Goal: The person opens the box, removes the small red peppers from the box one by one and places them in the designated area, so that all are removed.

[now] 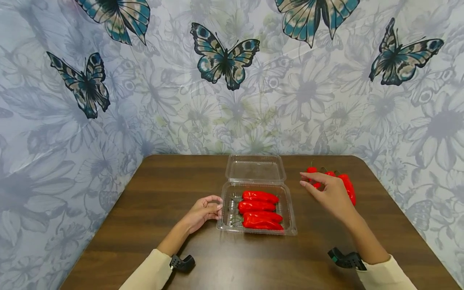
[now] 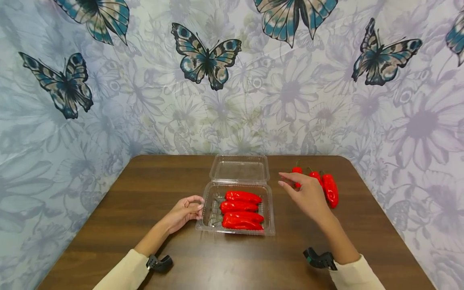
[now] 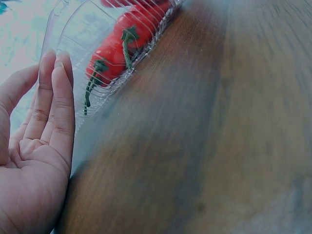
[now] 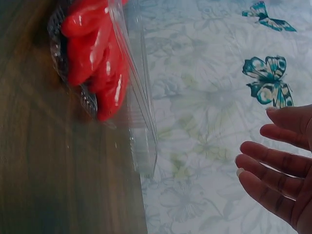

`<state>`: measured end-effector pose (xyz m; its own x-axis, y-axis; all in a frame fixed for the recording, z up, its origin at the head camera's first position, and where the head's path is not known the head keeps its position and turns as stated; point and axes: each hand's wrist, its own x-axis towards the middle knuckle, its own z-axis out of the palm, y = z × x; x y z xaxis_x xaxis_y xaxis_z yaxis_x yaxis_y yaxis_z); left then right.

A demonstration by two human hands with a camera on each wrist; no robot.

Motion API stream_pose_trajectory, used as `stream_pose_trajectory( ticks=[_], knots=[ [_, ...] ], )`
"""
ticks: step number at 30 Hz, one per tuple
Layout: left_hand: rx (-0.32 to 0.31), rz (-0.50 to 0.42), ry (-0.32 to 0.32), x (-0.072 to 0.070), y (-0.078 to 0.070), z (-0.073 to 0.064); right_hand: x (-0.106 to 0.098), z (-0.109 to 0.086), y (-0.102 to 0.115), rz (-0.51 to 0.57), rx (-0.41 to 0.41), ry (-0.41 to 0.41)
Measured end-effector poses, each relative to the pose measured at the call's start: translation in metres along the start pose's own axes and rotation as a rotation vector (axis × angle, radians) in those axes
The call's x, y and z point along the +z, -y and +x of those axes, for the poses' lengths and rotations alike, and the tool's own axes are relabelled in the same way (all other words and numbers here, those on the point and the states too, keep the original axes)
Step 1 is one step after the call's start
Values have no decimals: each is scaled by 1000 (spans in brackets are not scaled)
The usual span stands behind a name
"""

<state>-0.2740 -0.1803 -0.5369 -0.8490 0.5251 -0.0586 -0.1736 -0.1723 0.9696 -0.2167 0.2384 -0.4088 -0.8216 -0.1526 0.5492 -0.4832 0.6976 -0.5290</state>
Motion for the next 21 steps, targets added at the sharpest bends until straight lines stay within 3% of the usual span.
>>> stream_pose_trajectory(
  ticks=[21],
  knots=[
    [-6,-11,7,0,-3,-1,42,-19,36,108,-226,217]
  ],
)
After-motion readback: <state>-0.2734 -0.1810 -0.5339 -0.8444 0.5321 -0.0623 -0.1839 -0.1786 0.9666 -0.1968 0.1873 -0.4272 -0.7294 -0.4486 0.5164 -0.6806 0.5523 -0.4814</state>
